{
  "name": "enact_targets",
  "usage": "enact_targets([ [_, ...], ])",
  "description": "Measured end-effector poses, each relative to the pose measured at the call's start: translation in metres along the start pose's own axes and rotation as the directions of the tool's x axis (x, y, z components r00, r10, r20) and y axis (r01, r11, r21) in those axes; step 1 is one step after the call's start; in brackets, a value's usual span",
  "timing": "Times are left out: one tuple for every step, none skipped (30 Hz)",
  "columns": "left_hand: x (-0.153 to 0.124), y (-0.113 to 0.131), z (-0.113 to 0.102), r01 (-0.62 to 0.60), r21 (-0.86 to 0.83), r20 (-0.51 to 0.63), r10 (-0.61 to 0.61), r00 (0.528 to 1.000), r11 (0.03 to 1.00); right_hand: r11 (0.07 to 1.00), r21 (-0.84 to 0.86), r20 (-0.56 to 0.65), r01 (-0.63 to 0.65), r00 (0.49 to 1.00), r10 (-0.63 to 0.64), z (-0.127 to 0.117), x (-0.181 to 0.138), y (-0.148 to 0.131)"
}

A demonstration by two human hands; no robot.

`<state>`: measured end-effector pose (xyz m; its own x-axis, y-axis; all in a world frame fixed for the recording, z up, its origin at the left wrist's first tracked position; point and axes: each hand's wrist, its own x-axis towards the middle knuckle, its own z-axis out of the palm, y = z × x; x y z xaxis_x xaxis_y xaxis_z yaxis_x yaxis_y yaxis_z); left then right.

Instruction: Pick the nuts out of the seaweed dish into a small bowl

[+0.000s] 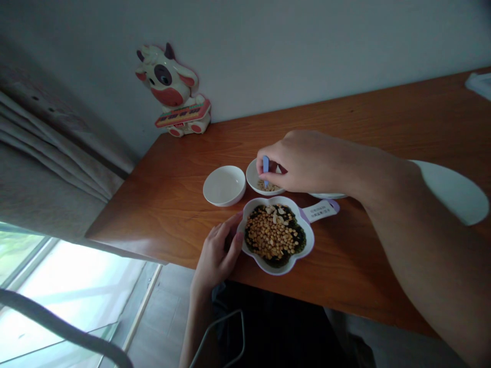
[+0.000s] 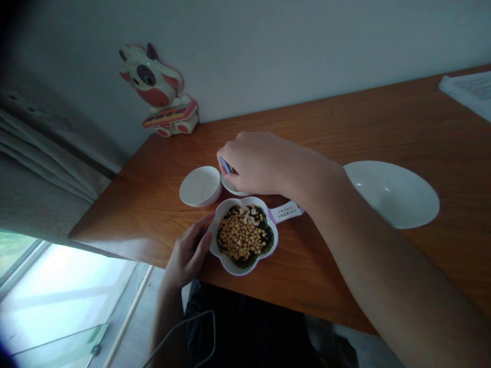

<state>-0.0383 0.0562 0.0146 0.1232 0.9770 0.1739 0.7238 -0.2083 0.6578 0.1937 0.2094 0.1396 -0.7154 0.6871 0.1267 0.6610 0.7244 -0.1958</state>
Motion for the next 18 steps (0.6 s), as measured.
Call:
enact_targets([
  [0.000, 0.000, 0.000, -0.003, 0.000, -0.003, 0.003, 1.000, 1.000, 1.000, 0.018, 0.007, 0.011, 1.000, -0.011, 0.000, 0.000, 0.000],
  [0.000, 0.001, 0.000, -0.005, -0.001, -0.005, 0.005, 1.000, 1.000, 0.999, 0.036, 0.014, 0.022, 1.000, -0.023, 0.000, 0.000, -0.001],
  [0.001, 0.001, 0.000, -0.006, -0.003, -0.005, 0.006, 1.000, 1.000, 0.998, 0.055, 0.023, 0.032, 0.999, -0.034, -0.001, 0.000, -0.001],
  [0.001, 0.002, 0.000, -0.006, -0.006, -0.005, 0.006, 1.000, 1.000, 0.996, 0.075, 0.033, 0.043, 0.998, -0.046, -0.001, 0.001, -0.002],
  [0.001, 0.002, 0.000, -0.006, -0.008, -0.003, 0.006, 1.000, 1.000, 0.994, 0.093, 0.042, 0.054, 0.997, -0.059, -0.001, 0.001, -0.003],
  [0.001, 0.001, 0.000, -0.005, -0.009, -0.001, 0.005, 1.000, 1.000, 0.992, 0.108, 0.053, 0.064, 0.996, -0.070, -0.001, 0.001, -0.004],
  [0.001, 0.001, 0.000, -0.004, -0.009, 0.002, 0.005, 1.000, 1.000, 0.991, 0.118, 0.069, 0.068, 0.995, -0.076, -0.001, 0.002, -0.005],
  [0.000, 0.001, -0.001, -0.004, -0.009, 0.005, 0.004, 1.000, 1.000, 0.991, 0.120, 0.090, 0.063, 0.993, -0.074, 0.000, 0.002, -0.006],
  [0.000, 0.000, -0.001, -0.004, -0.008, 0.008, 0.004, 1.000, 1.000, 0.992, 0.118, 0.116, 0.049, 0.991, -0.063, 0.000, 0.002, -0.007],
  [0.000, 0.000, -0.001, -0.006, -0.007, 0.009, 0.006, 1.000, 1.000, 0.993, 0.110, 0.144, 0.029, 0.989, -0.044, 0.000, 0.002, -0.008],
  [-0.001, 0.000, -0.001, -0.006, -0.008, 0.010, 0.006, 1.000, 1.000, 0.995, 0.101, 0.169, 0.008, 0.985, -0.025, 0.001, 0.002, -0.009],
  [-0.001, 0.000, -0.001, -0.005, -0.009, 0.009, 0.005, 1.000, 1.000, 0.996, 0.091, 0.193, -0.010, 0.981, -0.008, 0.002, 0.002, -0.010],
  [-0.001, 0.000, -0.001, -0.004, -0.010, 0.006, 0.004, 1.000, 1.000, 0.996, 0.082, 0.215, -0.025, 0.977, 0.007, 0.002, 0.002, -0.010],
  [-0.001, 0.000, -0.001, -0.003, -0.010, 0.004, 0.003, 1.000, 1.000, 0.997, 0.073, 0.237, -0.038, 0.971, 0.019, 0.002, 0.001, -0.011],
  [-0.001, 0.000, 0.000, -0.002, -0.010, 0.002, 0.002, 1.000, 1.000, 0.997, 0.063, 0.261, -0.050, 0.965, 0.032, 0.002, 0.001, -0.012],
  [0.000, 0.000, 0.000, -0.001, -0.009, 0.001, 0.001, 1.000, 1.000, 0.997, 0.052, 0.284, -0.064, 0.958, 0.047, 0.003, 0.001, -0.012],
  [0.000, 0.000, 0.000, -0.001, -0.007, 0.000, 0.001, 1.000, 1.000, 0.996, 0.043, 0.309, -0.080, 0.949, 0.063, 0.002, 0.001, -0.013],
  [0.000, 0.000, 0.000, -0.002, -0.006, -0.002, 0.002, 1.000, 1.000, 0.995, 0.035, 0.329, -0.096, 0.941, 0.080, 0.002, 0.000, -0.013],
])
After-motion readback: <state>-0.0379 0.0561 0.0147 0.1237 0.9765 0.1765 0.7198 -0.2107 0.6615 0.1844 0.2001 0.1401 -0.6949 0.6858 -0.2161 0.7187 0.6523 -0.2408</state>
